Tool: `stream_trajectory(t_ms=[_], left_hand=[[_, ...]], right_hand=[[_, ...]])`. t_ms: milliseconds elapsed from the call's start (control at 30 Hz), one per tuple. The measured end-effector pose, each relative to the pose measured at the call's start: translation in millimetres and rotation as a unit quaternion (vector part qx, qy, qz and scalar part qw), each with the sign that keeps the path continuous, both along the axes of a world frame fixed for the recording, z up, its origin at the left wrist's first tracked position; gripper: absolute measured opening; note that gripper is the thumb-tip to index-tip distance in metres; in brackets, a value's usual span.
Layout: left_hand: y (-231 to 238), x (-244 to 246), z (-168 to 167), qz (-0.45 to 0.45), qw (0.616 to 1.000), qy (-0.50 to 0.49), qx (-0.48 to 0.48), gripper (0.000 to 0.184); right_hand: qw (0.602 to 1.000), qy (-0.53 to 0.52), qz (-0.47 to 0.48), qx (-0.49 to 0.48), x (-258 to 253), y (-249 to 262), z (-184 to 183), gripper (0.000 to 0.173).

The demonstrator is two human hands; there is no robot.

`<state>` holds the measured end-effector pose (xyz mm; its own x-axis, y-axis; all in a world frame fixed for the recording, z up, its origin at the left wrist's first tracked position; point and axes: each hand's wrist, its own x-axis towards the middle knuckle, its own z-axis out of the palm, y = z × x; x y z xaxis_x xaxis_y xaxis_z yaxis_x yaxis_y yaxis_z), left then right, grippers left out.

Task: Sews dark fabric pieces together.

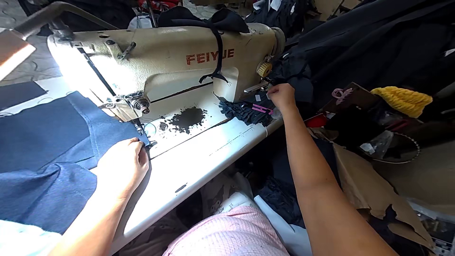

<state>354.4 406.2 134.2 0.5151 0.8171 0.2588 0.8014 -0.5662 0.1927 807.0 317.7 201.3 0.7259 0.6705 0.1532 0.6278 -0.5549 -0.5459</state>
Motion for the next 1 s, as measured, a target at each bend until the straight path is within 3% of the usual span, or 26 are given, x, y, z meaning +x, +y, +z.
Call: stream_trajectory(t_ms=[100, 200, 467, 600, 767, 900, 1000], left_hand=[[6, -4, -11, -0.032, 0.997, -0.043, 0.049, 0.023], [5, -5, -9, -0.035, 0.997, -0.048, 0.049, 0.023], [1, -5, 7, -0.010, 0.995, -0.095, 0.007, 0.026], [4, -5, 13, 0.013, 0.987, -0.161, -0.028, 0.028], [14, -8, 17, 0.061, 0.954, -0.289, -0.058, 0.028], [23, -13, 12, 0.025, 0.950, -0.310, -0.007, 0.010], [23, -15, 12, 0.006, 0.954, -0.298, 0.014, 0.016]], right_hand=[[0.976, 0.173, 0.033, 0.128, -13, -10, 2, 0.016], [0.913, 0.350, 0.101, 0.182, -54, -13, 8, 0.009], [0.858, 0.413, 0.286, 0.110, -167, 23, 5, 0.019], [0.858, 0.379, 0.341, 0.060, -218, 49, -5, 0.035], [0.860, 0.295, 0.409, 0.079, -262, 77, -27, 0.015], [0.881, 0.105, 0.455, 0.078, -284, 89, -32, 0.008], [0.871, 0.019, 0.482, 0.097, -293, 99, -41, 0.008]])
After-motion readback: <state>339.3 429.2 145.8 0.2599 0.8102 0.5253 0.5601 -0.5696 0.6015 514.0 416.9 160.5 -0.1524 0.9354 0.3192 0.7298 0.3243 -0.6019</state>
